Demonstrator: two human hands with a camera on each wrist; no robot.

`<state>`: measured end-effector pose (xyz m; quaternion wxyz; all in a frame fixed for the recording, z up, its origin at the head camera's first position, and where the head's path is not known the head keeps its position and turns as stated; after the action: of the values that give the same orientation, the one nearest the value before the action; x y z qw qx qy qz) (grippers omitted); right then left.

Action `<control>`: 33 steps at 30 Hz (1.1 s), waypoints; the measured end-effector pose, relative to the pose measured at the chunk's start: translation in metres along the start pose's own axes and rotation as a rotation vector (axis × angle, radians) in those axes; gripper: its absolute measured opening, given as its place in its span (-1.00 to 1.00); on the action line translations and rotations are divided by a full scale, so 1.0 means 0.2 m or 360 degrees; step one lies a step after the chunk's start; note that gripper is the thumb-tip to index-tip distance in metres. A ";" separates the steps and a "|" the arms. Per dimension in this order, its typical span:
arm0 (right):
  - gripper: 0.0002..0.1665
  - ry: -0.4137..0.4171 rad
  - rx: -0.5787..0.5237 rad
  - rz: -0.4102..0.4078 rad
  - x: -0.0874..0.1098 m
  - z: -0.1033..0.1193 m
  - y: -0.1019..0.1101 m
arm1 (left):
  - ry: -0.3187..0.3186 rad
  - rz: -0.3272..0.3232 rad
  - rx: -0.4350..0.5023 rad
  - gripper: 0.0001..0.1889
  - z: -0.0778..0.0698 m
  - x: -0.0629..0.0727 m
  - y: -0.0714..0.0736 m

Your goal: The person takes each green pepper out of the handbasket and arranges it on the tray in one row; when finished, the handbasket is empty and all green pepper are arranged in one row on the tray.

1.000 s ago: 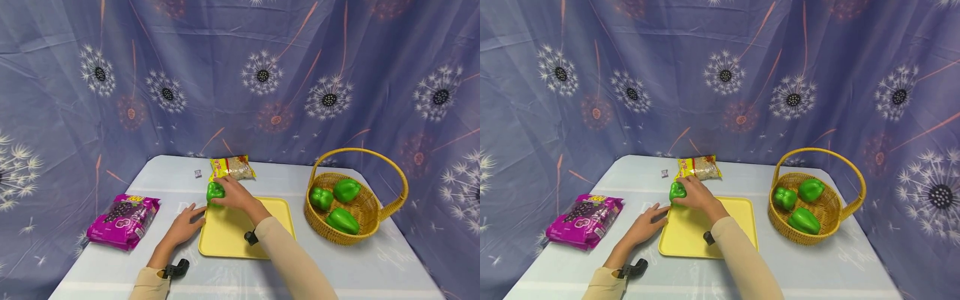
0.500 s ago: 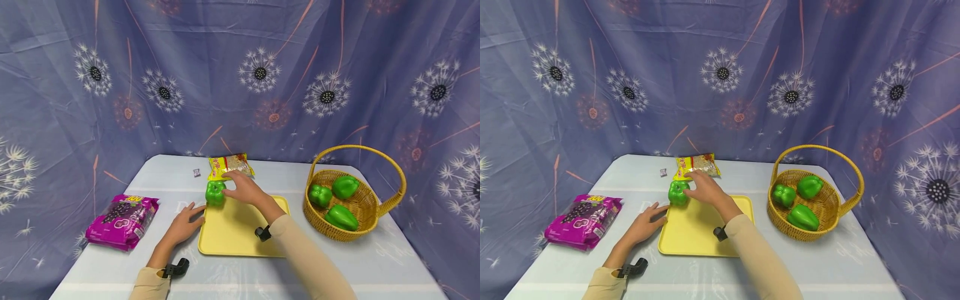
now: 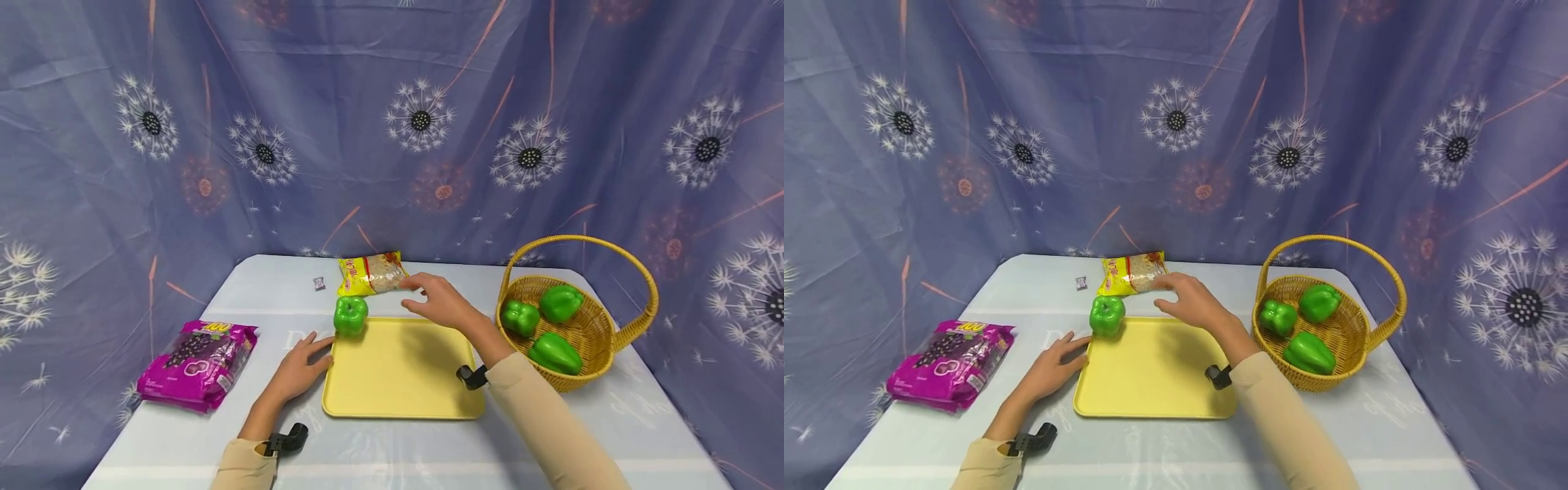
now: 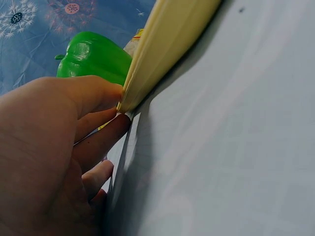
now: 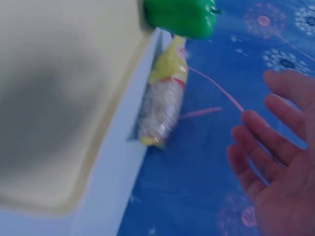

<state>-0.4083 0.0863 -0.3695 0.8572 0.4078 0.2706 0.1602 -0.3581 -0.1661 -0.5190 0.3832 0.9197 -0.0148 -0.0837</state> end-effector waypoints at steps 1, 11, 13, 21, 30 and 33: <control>-0.58 -0.0015 0.0021 0.0004 0.03 -0.01 0.03 | 0.0001 0.0008 -0.0001 -0.52 0.00 0.00 0.00; -0.60 -0.0058 0.0177 -0.0056 0.26 -0.13 0.26 | -0.0003 0.0001 0.0008 -0.52 0.00 0.00 0.00; -0.59 -0.0073 0.0190 -0.0050 0.29 -0.15 0.29 | 0.0009 0.0005 0.0011 -0.52 0.01 0.01 0.00; -0.53 -0.0136 0.0371 -0.0031 0.45 -0.21 0.38 | 0.0028 -0.0006 0.0007 -0.52 0.03 0.01 0.01; -0.45 -0.0218 0.0475 -0.0003 0.57 -0.28 0.50 | 0.0028 0.0000 0.0011 -0.52 0.01 0.01 0.02; -0.44 -0.0235 0.0480 0.0020 0.59 -0.31 0.53 | 0.0039 0.0009 0.0006 -0.52 0.01 0.01 0.02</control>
<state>-0.3562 0.2479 -0.3586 0.8028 0.5442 0.2252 0.0926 -0.3568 -0.1710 -0.5187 0.3818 0.9214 -0.0129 -0.0713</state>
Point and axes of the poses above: each hand's wrist, its own x-axis away from the middle knuckle, its own y-axis out of the back of the hand, z = x × y, the point moved 10 cm from there along -x, towards the middle knuckle, and after that the axes turned 6 degrees about -z, right-handed, at the moved point
